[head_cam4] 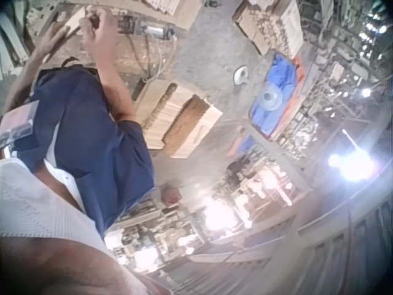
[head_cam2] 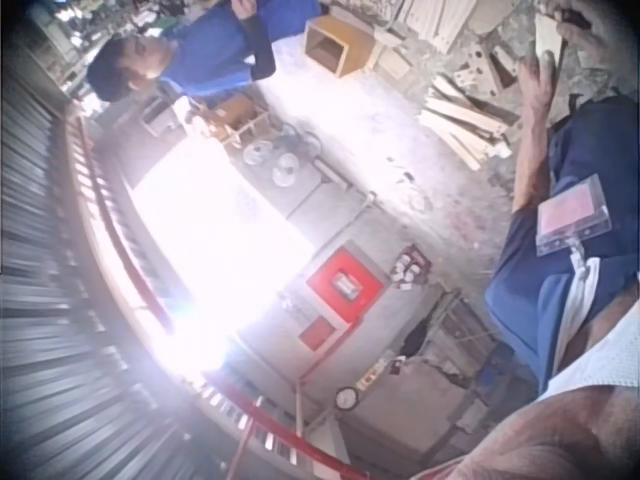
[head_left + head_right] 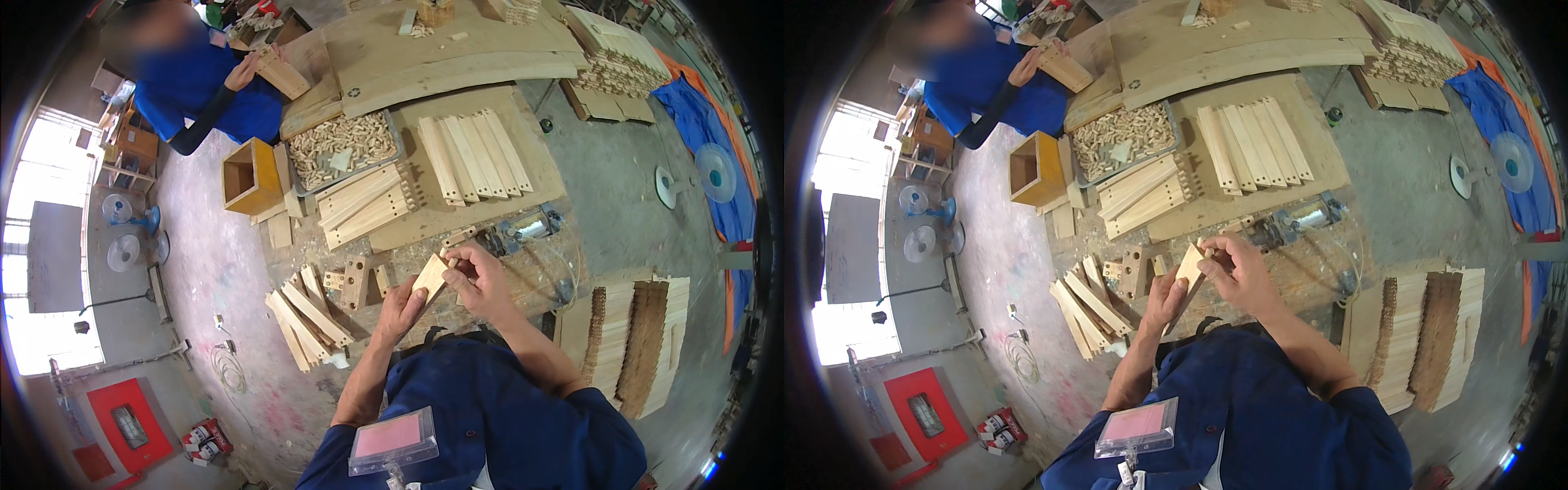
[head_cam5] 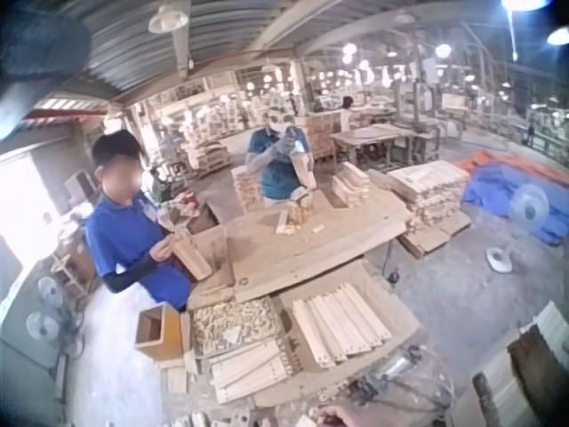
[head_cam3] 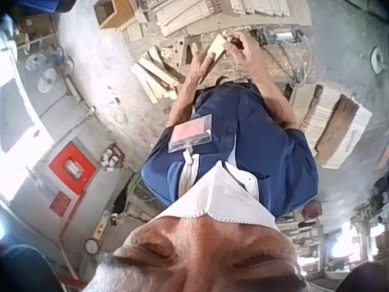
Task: The person repeatedly picks up small wooden pieces with pre-drilled holes and assembles them by hand on a workbench. They align and press the pieces together, then place the assembled units into a stack. The process is continuous and repetitive throughout the clip.
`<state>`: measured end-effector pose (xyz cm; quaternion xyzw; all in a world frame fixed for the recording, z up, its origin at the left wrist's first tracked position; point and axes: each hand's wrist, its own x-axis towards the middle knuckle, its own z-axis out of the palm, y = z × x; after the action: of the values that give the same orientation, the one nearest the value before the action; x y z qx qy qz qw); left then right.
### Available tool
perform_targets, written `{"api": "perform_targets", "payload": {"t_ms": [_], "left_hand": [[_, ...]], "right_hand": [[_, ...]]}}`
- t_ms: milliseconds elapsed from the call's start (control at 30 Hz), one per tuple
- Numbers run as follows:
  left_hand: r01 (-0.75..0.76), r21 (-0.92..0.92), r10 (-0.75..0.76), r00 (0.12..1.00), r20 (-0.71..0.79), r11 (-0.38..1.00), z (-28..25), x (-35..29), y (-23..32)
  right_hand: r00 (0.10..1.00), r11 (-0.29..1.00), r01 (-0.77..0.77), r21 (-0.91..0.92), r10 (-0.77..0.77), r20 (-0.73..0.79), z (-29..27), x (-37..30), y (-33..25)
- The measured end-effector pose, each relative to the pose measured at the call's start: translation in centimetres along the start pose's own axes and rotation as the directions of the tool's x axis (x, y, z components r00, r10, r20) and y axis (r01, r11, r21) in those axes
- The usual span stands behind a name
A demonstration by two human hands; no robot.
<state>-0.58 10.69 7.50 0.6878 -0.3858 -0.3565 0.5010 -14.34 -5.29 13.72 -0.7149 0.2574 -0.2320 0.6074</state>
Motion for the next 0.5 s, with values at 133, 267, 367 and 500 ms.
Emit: {"api": "perform_targets", "payload": {"t_ms": [133,267,367,500], "left_hand": [[0.018,-0.008,-0.018,1.000,-0.005,1.000,-0.3,-0.1,-0.4],[0.026,-0.088,-0.049,0.962,-0.268,0.996,1.1,0.8,0.3],[-0.181,-0.096,0.114,0.871,-0.478,0.979,3.0,2.2,0.8],[-0.240,0.150,0.255,0.963,-0.088,0.959,1.0,2.7,0.5]], "right_hand": [[0.988,0.991,0.132,0.026,-0.130,-0.085,1.3,-0.3,1.6],[0.993,0.908,0.026,0.419,0.023,-0.112,2.8,1.2,1.4],[0.989,0.958,-0.126,0.256,0.100,0.113,4.5,2.6,0.8],[0.989,0.985,-0.148,0.087,0.145,0.033,4.9,4.1,1.2]]}}
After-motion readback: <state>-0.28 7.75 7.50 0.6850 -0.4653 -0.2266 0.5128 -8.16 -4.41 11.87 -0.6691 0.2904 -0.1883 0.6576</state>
